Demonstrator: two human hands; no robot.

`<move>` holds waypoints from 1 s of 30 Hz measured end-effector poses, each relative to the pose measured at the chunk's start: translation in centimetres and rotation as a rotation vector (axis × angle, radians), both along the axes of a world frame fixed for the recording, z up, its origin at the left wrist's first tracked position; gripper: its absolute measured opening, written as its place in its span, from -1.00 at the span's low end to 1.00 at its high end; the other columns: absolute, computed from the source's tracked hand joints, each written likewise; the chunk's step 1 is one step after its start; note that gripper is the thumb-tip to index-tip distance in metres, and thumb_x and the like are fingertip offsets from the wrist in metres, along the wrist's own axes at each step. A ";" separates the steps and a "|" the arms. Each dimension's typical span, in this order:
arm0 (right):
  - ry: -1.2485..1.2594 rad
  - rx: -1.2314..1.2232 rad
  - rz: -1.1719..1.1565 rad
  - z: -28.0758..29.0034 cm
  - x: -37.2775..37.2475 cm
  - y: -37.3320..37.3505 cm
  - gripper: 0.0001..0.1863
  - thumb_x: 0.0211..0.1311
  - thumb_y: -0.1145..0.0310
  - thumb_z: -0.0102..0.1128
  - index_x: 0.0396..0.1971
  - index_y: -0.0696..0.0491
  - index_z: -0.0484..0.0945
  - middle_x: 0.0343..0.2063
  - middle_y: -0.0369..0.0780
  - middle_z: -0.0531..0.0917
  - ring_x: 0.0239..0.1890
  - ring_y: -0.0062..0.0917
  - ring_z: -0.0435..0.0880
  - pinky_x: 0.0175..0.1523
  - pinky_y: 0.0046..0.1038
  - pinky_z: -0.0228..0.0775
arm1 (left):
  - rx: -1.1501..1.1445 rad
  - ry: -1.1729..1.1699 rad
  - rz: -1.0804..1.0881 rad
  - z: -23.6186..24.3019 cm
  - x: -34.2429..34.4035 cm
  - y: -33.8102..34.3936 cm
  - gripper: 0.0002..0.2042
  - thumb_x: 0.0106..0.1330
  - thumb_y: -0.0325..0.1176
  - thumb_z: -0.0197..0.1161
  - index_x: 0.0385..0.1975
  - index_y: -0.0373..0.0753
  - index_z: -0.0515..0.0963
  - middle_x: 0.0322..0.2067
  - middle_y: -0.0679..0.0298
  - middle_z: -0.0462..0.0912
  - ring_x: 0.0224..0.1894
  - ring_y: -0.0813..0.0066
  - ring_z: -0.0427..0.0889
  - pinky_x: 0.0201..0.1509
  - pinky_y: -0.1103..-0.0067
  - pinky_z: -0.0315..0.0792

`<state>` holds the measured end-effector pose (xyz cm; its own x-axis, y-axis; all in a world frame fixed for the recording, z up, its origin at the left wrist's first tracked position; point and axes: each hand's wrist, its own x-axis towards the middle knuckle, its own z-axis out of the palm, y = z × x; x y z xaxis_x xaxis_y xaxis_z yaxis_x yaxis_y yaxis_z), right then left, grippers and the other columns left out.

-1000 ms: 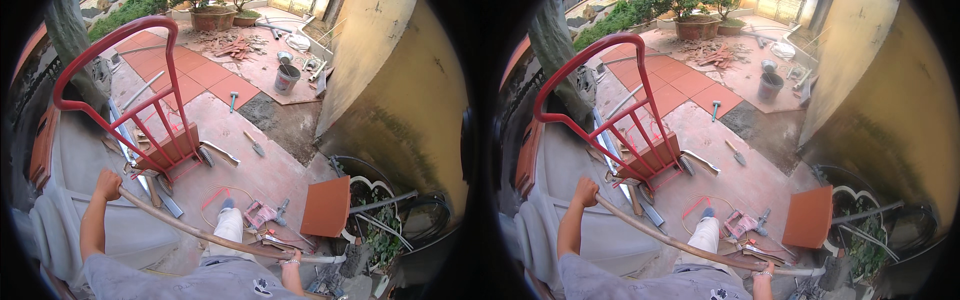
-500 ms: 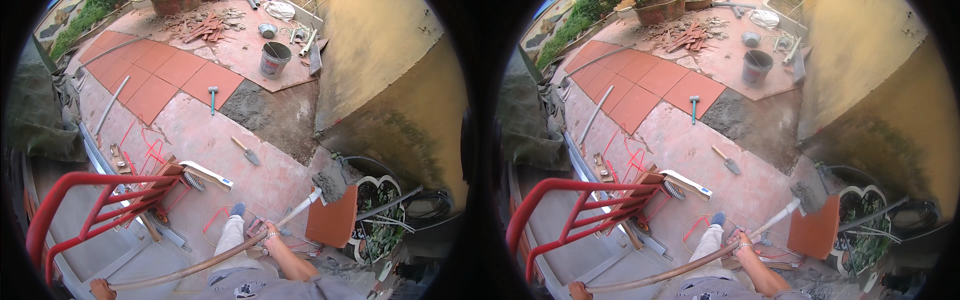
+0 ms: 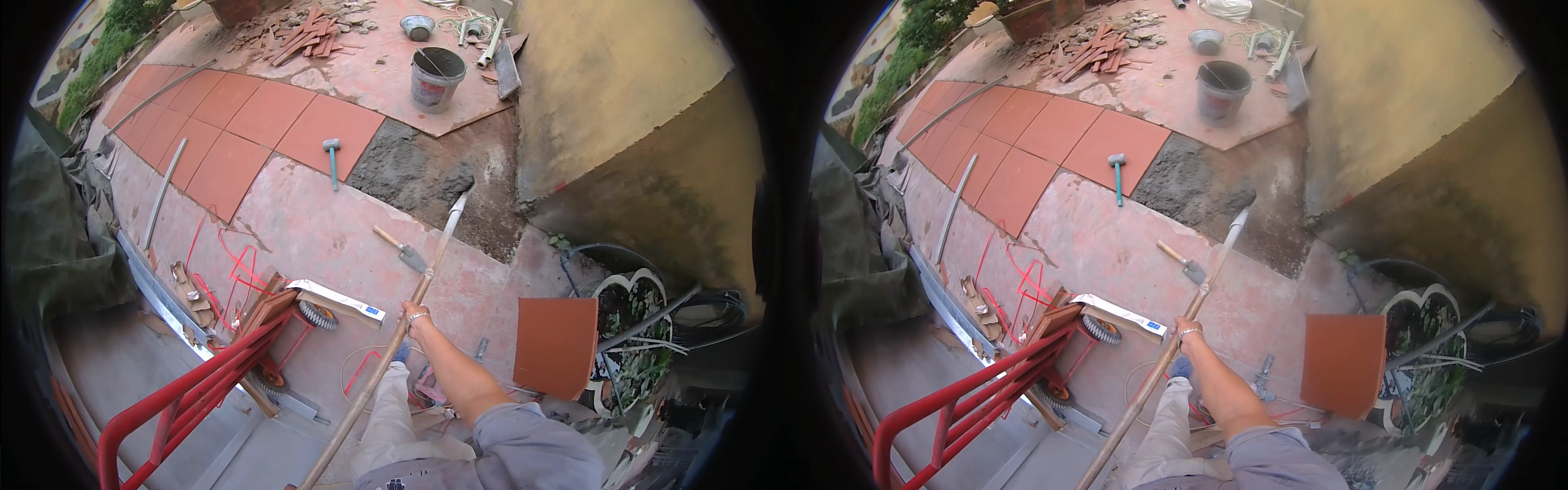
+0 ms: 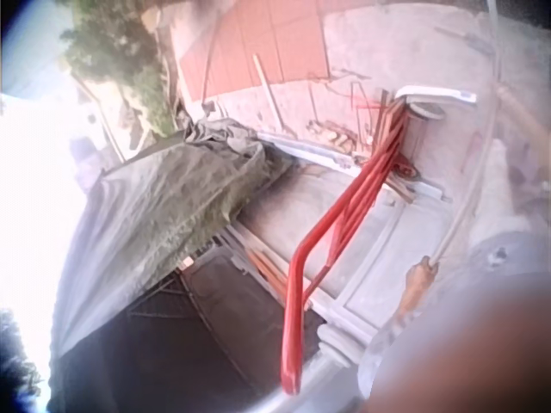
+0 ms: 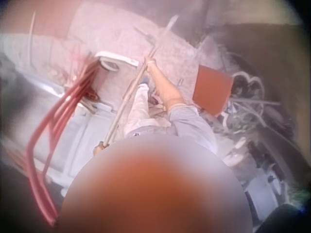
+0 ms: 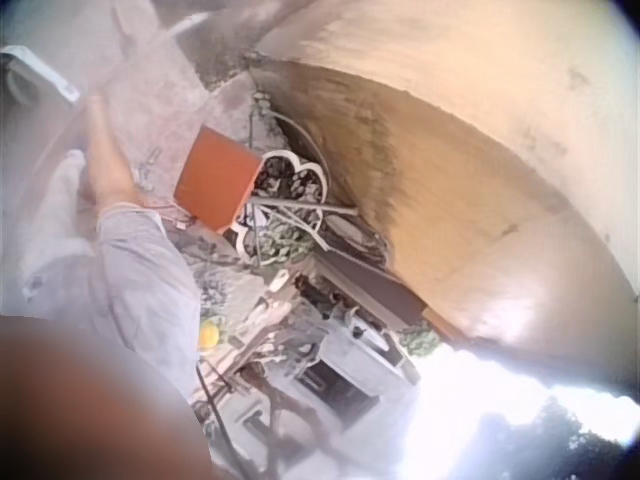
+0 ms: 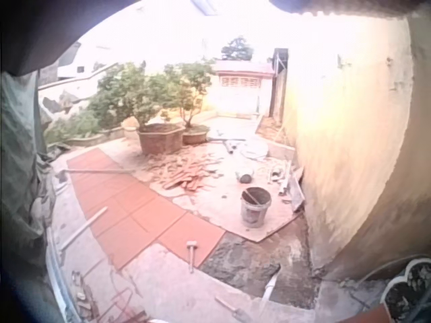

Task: The person is laying terracotta-colored tiles on a floor. They use a rubber mallet to tap tiles into place, a notched trowel to spread cement, and a shovel to move cement from a wheelbarrow. The person repeatedly fetches cement and spreads it before placing and adjusting tiles.

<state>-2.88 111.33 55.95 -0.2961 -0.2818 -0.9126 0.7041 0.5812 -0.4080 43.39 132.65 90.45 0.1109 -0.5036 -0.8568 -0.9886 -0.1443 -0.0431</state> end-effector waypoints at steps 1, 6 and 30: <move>-0.018 -0.008 0.008 -0.2 0.4 -0.1 -0.87 0.27 0.38 0.16 -0.38 0.10 0.45 -0.61 -0.22 0.51 -0.61 -0.45 0.54 -0.49 -0.31 0.49 | -0.025 -0.006 -0.029 -0.4 -0.7 -1.0 -0.67 0.28 -0.01 0.18 -0.33 -0.18 0.52 -0.47 -0.10 0.65 -0.34 -0.15 0.65 -0.30 0.10 0.47; -0.234 -0.096 -0.168 3.6 3.5 7.9 -0.89 0.27 0.43 0.15 -0.38 0.13 0.43 -0.55 -0.19 0.53 -0.56 -0.36 0.57 -0.40 -0.18 0.56 | -0.029 -0.111 -0.081 -1.4 3.5 -0.7 -0.71 0.26 -0.12 0.24 -0.22 -0.22 0.54 -0.41 -0.09 0.68 -0.32 -0.07 0.68 -0.29 0.20 0.52; 0.298 -0.997 -0.635 33.0 8.8 78.0 -0.73 0.16 0.32 0.32 -0.20 0.03 0.47 -0.27 -0.22 0.61 -0.13 -0.46 0.66 -0.09 -0.27 0.58 | -0.058 0.370 -1.730 -5.9 -26.0 14.4 -0.66 0.22 -0.31 0.34 -0.04 -0.27 0.52 -0.28 0.01 0.68 -0.25 0.14 0.68 -0.22 0.32 0.54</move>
